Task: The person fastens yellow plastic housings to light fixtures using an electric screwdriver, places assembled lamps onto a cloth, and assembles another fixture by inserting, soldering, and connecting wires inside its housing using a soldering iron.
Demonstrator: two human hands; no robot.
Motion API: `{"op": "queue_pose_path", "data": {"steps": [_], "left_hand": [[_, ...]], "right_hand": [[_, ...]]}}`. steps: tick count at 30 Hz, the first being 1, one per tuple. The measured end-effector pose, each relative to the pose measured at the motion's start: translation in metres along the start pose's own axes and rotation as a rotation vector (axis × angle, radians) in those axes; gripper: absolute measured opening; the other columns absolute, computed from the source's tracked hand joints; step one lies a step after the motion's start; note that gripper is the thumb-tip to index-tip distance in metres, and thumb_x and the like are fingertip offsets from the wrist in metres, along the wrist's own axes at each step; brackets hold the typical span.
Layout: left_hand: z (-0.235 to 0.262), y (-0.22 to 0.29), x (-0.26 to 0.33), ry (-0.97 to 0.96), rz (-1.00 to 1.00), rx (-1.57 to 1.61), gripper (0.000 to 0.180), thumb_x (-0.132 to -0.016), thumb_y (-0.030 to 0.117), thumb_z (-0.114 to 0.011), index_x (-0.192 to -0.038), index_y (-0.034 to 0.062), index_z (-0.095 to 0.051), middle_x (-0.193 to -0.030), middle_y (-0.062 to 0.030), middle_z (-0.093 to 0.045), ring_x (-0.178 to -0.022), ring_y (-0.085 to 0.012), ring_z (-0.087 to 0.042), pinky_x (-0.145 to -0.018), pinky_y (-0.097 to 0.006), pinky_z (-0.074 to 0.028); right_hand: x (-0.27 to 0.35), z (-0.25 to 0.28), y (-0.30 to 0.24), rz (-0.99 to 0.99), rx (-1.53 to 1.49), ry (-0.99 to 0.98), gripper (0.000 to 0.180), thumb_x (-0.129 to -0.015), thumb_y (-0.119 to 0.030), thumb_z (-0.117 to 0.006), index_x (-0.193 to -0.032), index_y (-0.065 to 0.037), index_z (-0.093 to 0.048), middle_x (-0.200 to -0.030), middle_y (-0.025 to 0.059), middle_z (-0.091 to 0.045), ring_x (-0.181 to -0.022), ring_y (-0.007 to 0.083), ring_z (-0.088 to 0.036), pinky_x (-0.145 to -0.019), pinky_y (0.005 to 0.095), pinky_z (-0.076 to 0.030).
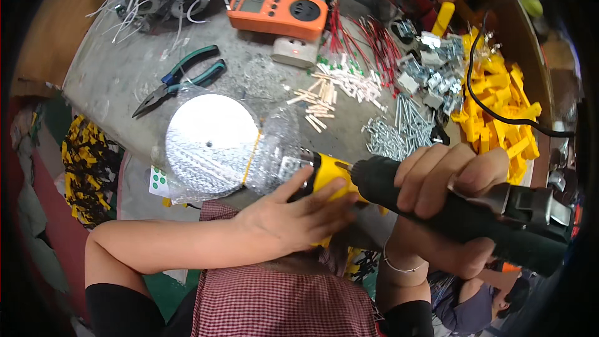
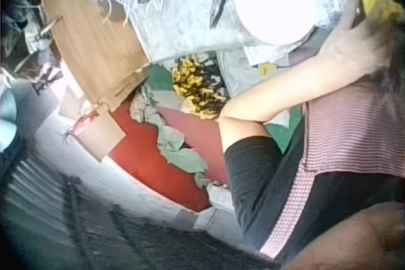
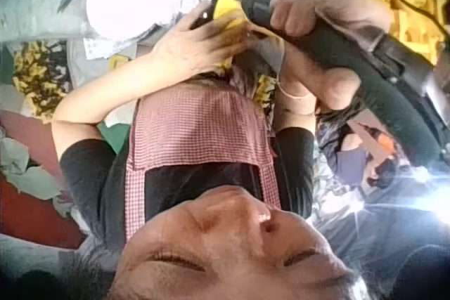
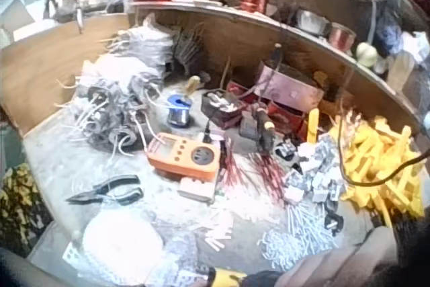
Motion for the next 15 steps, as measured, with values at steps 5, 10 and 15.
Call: {"op": "queue_pose_path", "data": {"steps": [5,10,15], "left_hand": [[0.008,-0.007,0.005,0.122,0.004,0.130,0.044,-0.088,0.031,-0.054,-0.127,0.0129,-0.059,-0.143,-0.0065,-0.051,-0.141,-0.0231,-0.038,-0.116,-0.051,-0.026],[0.007,-0.010,0.004,0.166,0.049,0.192,0.043,-0.091,0.026,-0.049,-0.129,0.0083,-0.057,-0.144,-0.0104,-0.049,-0.140,-0.0277,-0.038,-0.116,-0.046,-0.029],[0.004,-0.010,0.000,0.143,0.033,0.108,0.038,-0.093,0.033,-0.049,-0.125,0.0150,-0.061,-0.136,-0.0023,-0.057,-0.135,-0.0171,-0.045,-0.109,-0.041,-0.035]], "right_hand": [[-0.001,-0.010,0.023,-0.122,0.126,0.016,0.066,-0.072,-0.059,-0.079,-0.095,-0.010,-0.042,-0.065,0.0016,-0.051,-0.051,0.0155,-0.050,-0.053,0.0289,-0.044],[-0.023,-0.011,0.015,-0.096,-0.163,-0.562,0.035,-0.087,-0.028,-0.066,-0.103,-0.006,-0.043,-0.075,0.0114,-0.061,-0.064,0.0259,-0.062,-0.061,0.0366,-0.051],[-0.011,-0.020,0.030,-0.254,-0.225,-0.742,0.013,-0.099,-0.009,-0.052,-0.107,-0.003,-0.044,-0.086,0.0187,-0.066,-0.079,0.0354,-0.069,-0.074,0.0472,-0.057]]}}
Point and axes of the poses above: each hand's wrist, its own x-axis away from the middle knuckle, its own z-axis out of the back of the hand, y = z × x, the point moved 10 cm from there along -x, towards the middle knuckle
